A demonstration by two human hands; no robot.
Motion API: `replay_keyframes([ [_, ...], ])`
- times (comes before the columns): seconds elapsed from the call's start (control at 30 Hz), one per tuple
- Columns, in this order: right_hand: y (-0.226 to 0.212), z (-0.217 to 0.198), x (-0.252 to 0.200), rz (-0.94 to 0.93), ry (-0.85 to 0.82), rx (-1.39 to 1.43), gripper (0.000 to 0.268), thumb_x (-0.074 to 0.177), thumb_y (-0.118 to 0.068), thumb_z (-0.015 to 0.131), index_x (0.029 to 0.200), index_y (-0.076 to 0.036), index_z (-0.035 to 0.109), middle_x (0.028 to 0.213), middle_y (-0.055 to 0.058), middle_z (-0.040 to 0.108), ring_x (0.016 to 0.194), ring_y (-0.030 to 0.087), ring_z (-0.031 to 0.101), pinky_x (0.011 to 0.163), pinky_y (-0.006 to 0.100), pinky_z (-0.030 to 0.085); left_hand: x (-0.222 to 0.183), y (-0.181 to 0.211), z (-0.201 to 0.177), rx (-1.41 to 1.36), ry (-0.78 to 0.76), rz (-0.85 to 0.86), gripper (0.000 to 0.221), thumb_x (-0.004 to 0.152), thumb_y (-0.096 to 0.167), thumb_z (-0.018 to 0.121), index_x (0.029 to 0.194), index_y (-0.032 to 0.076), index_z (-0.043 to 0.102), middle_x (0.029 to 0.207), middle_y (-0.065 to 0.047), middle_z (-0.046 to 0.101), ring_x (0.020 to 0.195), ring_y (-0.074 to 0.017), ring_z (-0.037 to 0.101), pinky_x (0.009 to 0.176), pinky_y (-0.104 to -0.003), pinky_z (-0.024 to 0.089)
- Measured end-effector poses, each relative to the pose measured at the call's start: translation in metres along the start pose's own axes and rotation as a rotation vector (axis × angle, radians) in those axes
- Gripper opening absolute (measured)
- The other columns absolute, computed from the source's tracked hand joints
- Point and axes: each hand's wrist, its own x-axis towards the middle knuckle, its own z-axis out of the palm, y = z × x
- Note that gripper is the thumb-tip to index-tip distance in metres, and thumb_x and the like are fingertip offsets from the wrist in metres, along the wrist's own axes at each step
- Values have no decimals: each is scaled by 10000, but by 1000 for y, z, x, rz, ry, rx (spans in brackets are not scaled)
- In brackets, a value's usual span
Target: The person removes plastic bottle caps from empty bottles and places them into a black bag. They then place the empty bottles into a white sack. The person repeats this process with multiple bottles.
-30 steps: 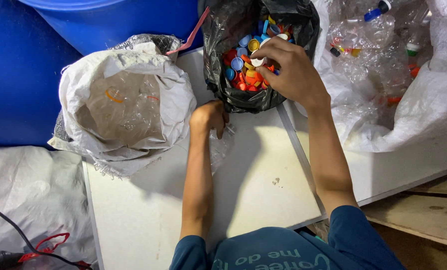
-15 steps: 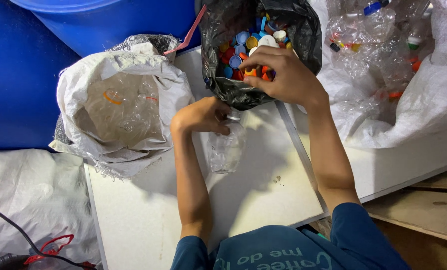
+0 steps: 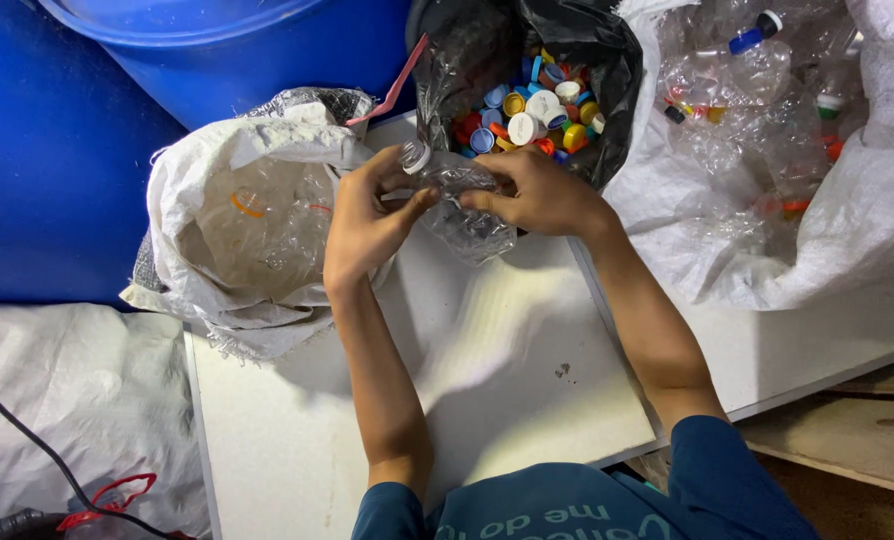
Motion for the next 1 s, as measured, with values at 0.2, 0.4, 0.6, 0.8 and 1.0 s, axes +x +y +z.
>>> replay_keyframes([
  [0.2, -6, 20, 6, -142, 135, 133, 287, 994, -276, 708, 1123, -21, 684, 780, 45, 694, 670, 87, 586, 614, 294, 477, -6, -10, -1, 66, 142, -18, 498, 922, 31, 753, 1356, -63, 526, 1024, -143, 758, 963, -101, 692, 840, -274, 603],
  [0.4, -25, 34, 6, -289, 174, 185, 387, 1022, -147, 662, 1369, -24, 543, 996, 87, 755, 889, 141, 750, 738, 313, 592, -44, 32, -26, 437, 269, 245, 446, 859, 2, 799, 1268, -17, 623, 1129, -133, 725, 1043, -230, 723, 888, -340, 597],
  [0.6, -48, 57, 15, -503, 426, 28, 373, 1130, -63, 597, 1467, -28, 440, 1228, 205, 708, 1055, 267, 762, 853, 374, 610, -87, 46, -80, 862, 785, 249, 295, 880, -99, 723, 1109, 84, 694, 1210, -142, 659, 1105, -299, 648, 958, -396, 521],
  [0.8, -96, 112, 64, -937, 438, -44, 463, 1049, 63, 524, 1480, -45, 393, 1377, 227, 628, 1246, 387, 676, 1063, 440, 583, -92, 17, -115, 935, 784, 373, 452, 773, -188, 589, 1111, 101, 672, 1390, -225, 468, 1251, -388, 502, 988, -402, 469],
  [1.0, -13, 200, 165, -838, 551, -317, 508, 1054, 121, 616, 1507, -87, 521, 1382, 140, 653, 1171, 246, 657, 1087, 379, 542, -85, 15, -120, 572, 817, 85, 595, 782, -226, 397, 1256, 46, 631, 1269, -115, 656, 973, -263, 617, 854, -296, 498],
])
